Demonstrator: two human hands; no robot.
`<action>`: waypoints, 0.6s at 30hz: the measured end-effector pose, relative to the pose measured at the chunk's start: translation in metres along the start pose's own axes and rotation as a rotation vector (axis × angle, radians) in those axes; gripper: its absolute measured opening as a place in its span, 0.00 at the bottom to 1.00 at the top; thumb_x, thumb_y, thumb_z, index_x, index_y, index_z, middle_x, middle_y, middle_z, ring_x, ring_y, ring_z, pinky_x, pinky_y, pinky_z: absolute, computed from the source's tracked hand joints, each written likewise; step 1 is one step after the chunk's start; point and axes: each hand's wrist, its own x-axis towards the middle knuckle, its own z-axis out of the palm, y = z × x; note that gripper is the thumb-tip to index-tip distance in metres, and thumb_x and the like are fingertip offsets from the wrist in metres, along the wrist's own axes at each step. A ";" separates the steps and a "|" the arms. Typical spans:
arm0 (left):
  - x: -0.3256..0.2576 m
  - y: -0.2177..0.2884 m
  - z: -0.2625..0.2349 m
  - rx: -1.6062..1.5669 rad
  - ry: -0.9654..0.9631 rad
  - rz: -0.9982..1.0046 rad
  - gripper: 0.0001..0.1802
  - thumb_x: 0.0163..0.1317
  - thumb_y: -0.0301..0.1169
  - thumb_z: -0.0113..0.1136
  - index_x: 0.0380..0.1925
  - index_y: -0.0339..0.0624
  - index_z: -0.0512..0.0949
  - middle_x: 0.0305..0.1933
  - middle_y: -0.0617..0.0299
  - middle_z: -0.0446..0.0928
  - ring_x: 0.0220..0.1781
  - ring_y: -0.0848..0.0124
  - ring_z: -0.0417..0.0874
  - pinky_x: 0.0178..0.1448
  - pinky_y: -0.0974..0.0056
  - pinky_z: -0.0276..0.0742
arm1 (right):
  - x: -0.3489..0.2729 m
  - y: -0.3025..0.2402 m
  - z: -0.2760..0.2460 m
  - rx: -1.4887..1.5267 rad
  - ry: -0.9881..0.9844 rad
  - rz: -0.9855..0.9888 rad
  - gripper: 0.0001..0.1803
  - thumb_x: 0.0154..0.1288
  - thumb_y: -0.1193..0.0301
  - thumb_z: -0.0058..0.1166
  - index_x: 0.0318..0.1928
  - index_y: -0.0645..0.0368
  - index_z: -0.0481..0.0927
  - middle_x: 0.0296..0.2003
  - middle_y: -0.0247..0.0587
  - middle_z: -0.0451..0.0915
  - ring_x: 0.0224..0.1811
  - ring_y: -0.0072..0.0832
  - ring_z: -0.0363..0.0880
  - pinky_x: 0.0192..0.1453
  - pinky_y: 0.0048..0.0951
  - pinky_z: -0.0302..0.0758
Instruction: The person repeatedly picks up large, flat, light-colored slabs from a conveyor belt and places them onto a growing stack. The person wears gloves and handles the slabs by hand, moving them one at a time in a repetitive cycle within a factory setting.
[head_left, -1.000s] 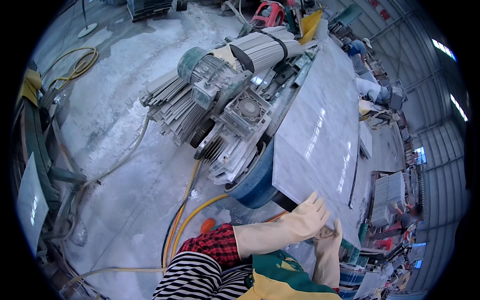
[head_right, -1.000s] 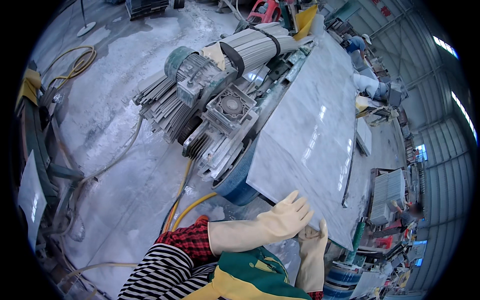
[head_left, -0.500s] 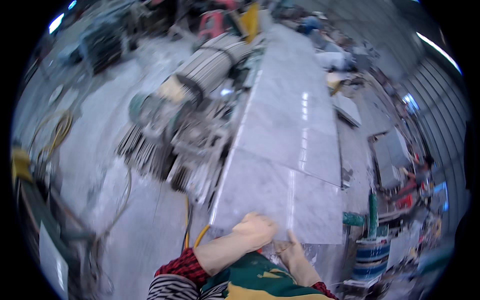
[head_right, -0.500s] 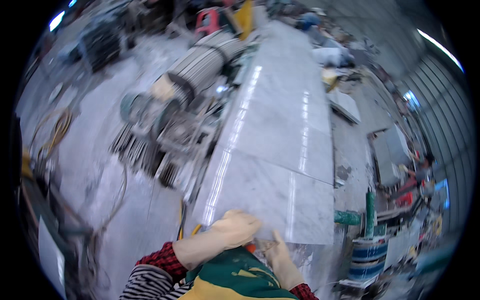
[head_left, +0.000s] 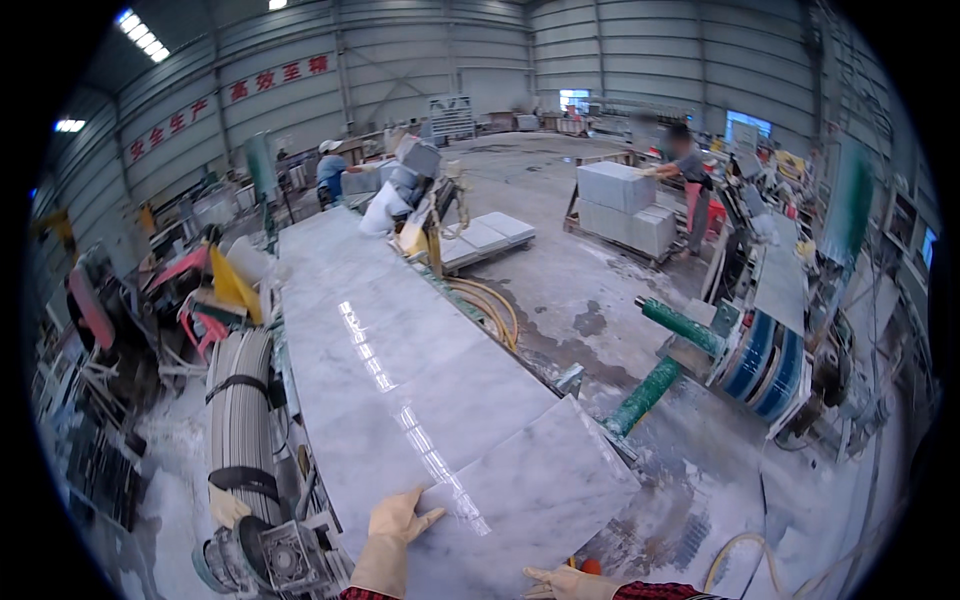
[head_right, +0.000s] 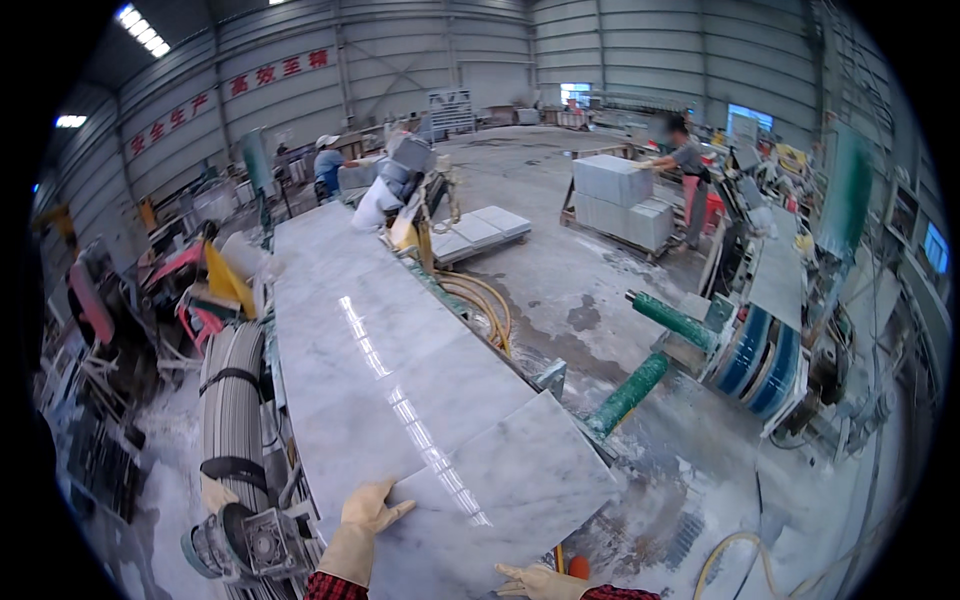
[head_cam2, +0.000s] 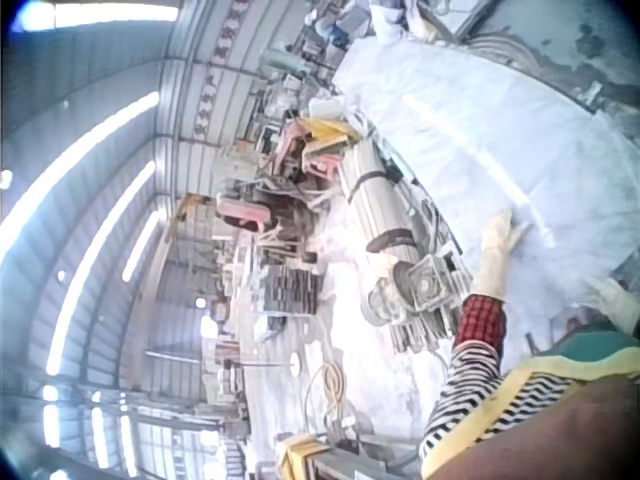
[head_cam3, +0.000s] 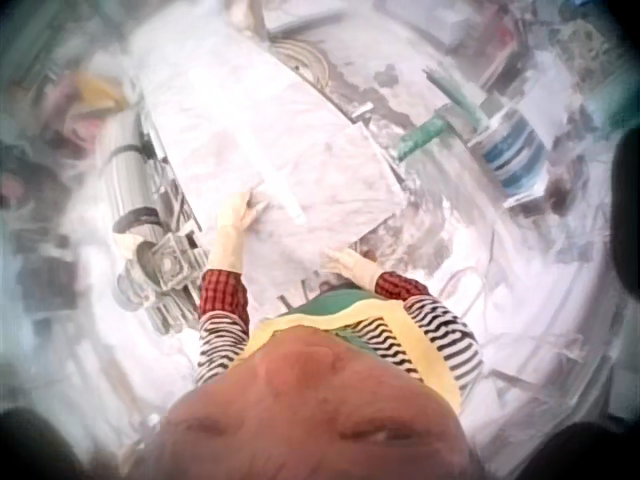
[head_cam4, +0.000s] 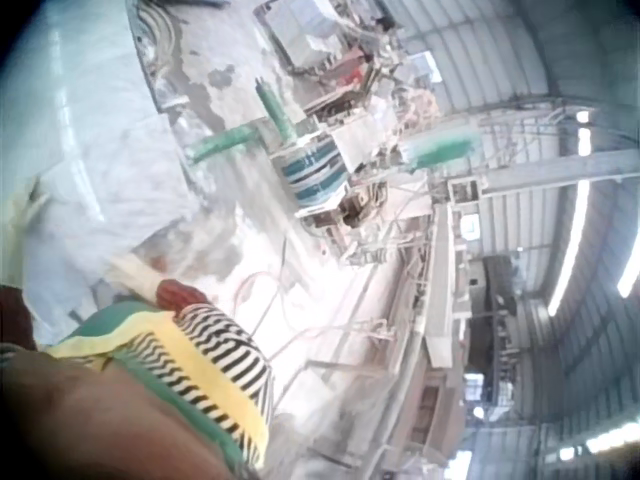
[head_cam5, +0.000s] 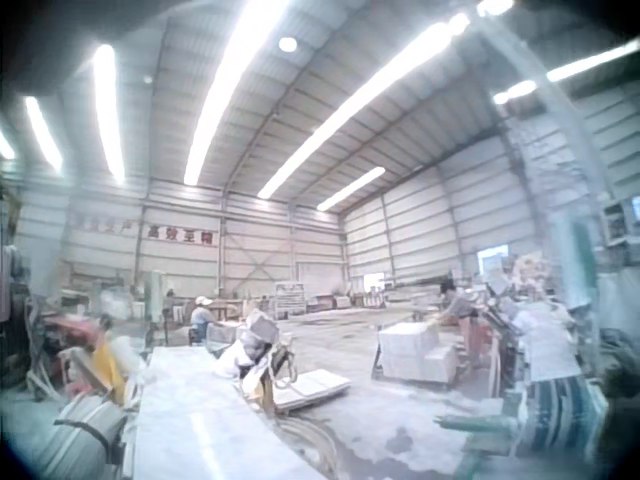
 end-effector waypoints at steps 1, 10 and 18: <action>0.007 -0.001 -0.003 -0.062 -0.120 -0.081 0.41 0.59 0.63 0.68 0.62 0.44 0.79 0.55 0.52 0.85 0.58 0.53 0.84 0.62 0.52 0.78 | -0.005 0.000 0.004 -0.189 -0.076 -0.106 0.41 0.79 0.47 0.47 0.77 0.65 0.60 0.70 0.72 0.68 0.72 0.60 0.69 0.73 0.56 0.70; -0.042 0.033 -0.030 0.006 -0.017 -0.192 0.33 0.64 0.59 0.66 0.42 0.35 0.88 0.34 0.48 0.88 0.40 0.55 0.89 0.49 0.55 0.81 | -0.035 -0.116 0.020 0.647 -0.106 0.232 0.64 0.63 0.27 0.48 0.81 0.65 0.50 0.70 0.74 0.67 0.70 0.61 0.70 0.75 0.57 0.66; -0.077 0.086 -0.064 -0.098 0.135 -0.305 0.32 0.58 0.58 0.72 0.50 0.43 0.87 0.44 0.48 0.89 0.49 0.51 0.89 0.56 0.54 0.82 | -0.030 -0.116 -0.028 0.353 -0.022 0.246 0.49 0.65 0.41 0.60 0.72 0.67 0.64 0.65 0.60 0.75 0.64 0.47 0.76 0.72 0.46 0.68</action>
